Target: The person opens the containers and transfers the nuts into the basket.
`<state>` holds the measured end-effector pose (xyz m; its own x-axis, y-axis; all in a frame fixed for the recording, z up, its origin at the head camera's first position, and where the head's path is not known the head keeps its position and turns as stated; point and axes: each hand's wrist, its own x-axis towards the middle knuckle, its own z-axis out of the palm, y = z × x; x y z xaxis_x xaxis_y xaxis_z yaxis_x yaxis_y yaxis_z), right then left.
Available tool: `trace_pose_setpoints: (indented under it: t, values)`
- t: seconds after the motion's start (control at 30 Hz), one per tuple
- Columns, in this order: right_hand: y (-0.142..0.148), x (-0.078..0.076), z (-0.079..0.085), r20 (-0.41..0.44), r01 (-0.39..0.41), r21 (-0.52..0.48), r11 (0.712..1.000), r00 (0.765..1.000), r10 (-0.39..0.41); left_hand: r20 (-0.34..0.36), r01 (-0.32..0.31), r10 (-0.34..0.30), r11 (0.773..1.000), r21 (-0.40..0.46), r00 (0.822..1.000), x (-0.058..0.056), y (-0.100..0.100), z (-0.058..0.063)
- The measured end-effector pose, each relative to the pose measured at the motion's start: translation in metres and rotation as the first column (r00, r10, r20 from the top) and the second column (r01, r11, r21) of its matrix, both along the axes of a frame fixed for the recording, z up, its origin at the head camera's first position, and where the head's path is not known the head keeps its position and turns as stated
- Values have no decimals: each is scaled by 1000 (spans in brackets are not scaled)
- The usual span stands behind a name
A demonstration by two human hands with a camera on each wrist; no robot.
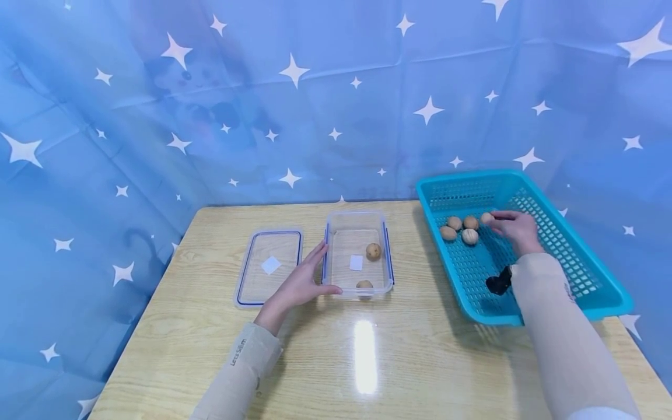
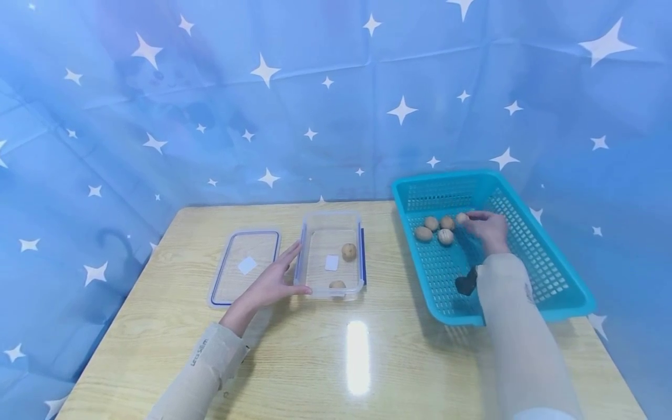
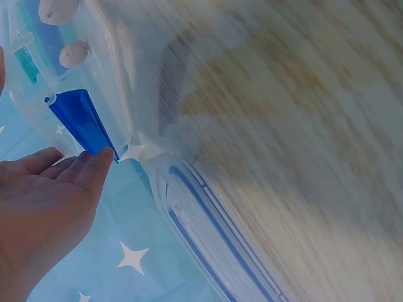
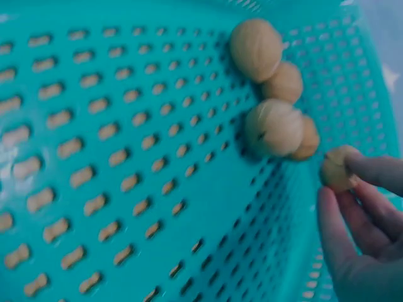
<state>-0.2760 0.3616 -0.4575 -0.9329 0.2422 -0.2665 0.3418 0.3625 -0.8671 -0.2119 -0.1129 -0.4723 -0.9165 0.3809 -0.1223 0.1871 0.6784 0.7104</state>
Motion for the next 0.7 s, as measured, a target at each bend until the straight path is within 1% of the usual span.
trace_pose_setpoints:
  t: [0.07, 0.17, 0.2, 0.33, 0.53, 0.7]
  values:
    - [3, -3, -5, 47, -18, 39, 999, 999, 16, -2, -2, 2, 1000, 0, 1000, 0, 0, 0]
    - [7, -6, -11, 104, -69, 69, 995, 993, 62, 1, -3, 3, 1000, 1, 1000, 1, -1, -1]
    - [8, -7, -13, 114, -95, 72, 993, 990, 87, 2, -3, 3, 1000, 2, 1000, 1, -1, -1]
    - [7, -8, -14, 135, -155, 59, 986, 980, 146, 7, -7, 7, 1000, 7, 1000, 2, -1, -1]
    - [3, -4, -8, 152, -173, 20, 985, 974, 168, -1, -2, 2, 1000, -2, 1000, 1, -1, -2]
    - [0, -2, -6, 150, -177, 2, 984, 973, 175, -6, -3, 3, 1000, 0, 1000, 1, -2, -2]
